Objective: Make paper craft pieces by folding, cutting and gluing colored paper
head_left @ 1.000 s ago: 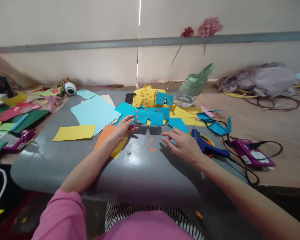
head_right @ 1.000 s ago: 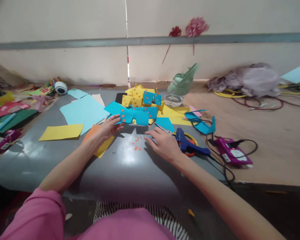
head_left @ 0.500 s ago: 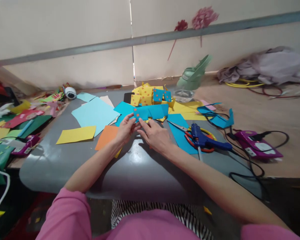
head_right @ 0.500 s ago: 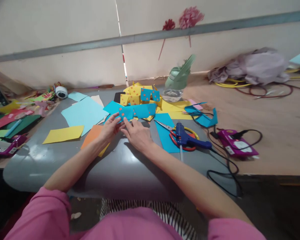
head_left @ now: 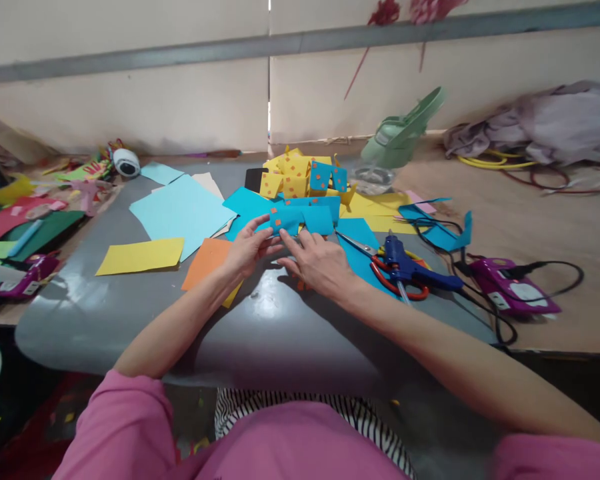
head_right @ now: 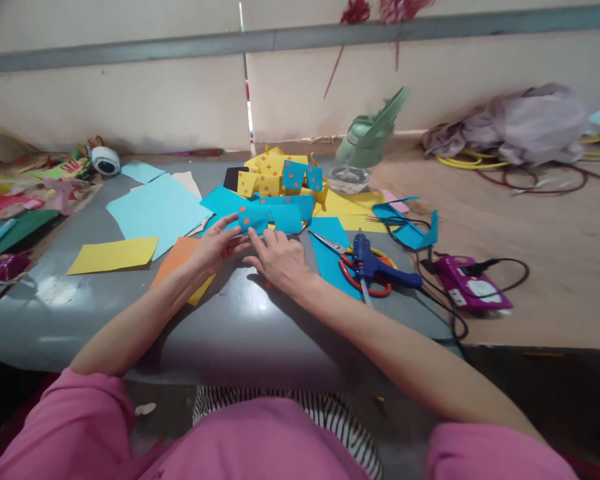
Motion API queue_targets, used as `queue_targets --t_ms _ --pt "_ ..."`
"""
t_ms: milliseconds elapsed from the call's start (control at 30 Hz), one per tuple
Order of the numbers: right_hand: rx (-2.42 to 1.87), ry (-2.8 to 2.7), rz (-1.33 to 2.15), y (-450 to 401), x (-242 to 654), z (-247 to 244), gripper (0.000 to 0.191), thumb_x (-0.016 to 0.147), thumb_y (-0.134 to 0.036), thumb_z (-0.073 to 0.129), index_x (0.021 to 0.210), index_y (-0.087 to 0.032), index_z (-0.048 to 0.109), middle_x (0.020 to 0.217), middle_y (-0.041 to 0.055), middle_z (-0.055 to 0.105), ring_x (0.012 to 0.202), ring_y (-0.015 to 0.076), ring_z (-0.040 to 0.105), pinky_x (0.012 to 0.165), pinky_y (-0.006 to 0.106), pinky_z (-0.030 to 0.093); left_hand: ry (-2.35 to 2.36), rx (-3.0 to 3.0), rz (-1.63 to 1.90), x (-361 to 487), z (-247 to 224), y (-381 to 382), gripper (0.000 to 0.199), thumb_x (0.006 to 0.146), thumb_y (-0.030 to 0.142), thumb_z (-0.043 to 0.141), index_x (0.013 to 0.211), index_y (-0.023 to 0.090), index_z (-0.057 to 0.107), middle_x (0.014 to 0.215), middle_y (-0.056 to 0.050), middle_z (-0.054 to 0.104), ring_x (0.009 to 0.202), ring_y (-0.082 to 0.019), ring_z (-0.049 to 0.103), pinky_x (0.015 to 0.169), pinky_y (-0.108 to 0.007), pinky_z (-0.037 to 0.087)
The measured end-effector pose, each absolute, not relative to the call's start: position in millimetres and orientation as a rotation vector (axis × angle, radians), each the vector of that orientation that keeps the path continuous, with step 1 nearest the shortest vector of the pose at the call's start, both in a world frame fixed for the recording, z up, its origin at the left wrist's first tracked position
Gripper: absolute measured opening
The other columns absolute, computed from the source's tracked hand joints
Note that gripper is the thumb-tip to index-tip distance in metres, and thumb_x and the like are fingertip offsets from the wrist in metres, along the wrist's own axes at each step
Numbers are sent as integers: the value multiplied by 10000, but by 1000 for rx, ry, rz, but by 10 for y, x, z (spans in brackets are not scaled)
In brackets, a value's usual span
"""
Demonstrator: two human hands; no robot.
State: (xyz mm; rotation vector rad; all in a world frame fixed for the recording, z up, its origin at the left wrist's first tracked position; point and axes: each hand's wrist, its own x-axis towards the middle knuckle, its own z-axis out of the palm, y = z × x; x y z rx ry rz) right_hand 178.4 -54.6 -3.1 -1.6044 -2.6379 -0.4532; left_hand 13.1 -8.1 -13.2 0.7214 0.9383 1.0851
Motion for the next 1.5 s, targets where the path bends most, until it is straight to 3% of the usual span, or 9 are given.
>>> queue_targets --t_ms 167,367,533,700,900,1067,1233,1500 --pt "-1585 -2706 -541 -542 1869 19 611 1052 -533 352 1566 -207 409 1249 185 647 949 267 575 660 346 311 960 746 1047 108 -109 -102 403 885 125 672 1270 211 589 957 -27 763 717 -127 717 791 -295 586" --pt "-1525 -2766 -630 -546 1973 85 565 1045 -488 414 1562 -261 415 1113 158 671 938 276 551 664 355 272 954 752 1029 90 -125 -104 398 887 105 662 1271 194 605 900 -41 754 754 -152 728 811 -322 595" --pt "-1497 -2800 -651 -537 2013 114 544 1053 -448 413 1565 -263 409 1124 150 672 954 279 549 683 359 274 957 743 1004 87 -149 -97 416 860 104 682 1259 189 597 902 -33 753 749 -145 732 773 -294 604" --pt "-1505 -2712 -558 -550 2076 85 590 1039 -536 401 1560 -259 410 1109 139 671 915 261 562 714 342 321 944 738 1023 85 -155 -68 418 859 149 702 1256 210 587 927 -28 760 744 -133 735 757 -275 603" --pt "-1320 -2532 -379 -823 2197 -63 505 1073 -449 343 1355 -134 620 979 120 686 834 213 593 699 317 376 1003 695 1051 104 -129 -18 262 865 126 657 1113 200 614 858 -15 757 703 -114 718 748 -247 601" --pt "-1223 -2472 -339 -912 2314 -227 412 1063 -399 411 1213 -154 706 902 85 685 798 186 620 645 282 387 975 783 1086 59 -140 2 224 896 174 647 1117 201 620 877 -27 755 731 -126 721 682 -229 595" --pt "-1217 -2389 -392 -855 2392 -311 389 1058 -375 426 1186 -166 728 825 68 676 774 177 631 612 270 393 1004 805 1204 -7 -160 78 264 887 157 664 1148 190 640 966 -37 756 826 -129 718 761 -244 589" --pt "-1120 -2418 -267 -906 2395 -364 380 1058 -360 418 1197 -177 720 857 76 692 740 170 643 608 264 426 1002 895 1258 -270 -47 134 293 839 202 741 1118 195 653 1073 -41 748 851 -111 713 858 -267 563"
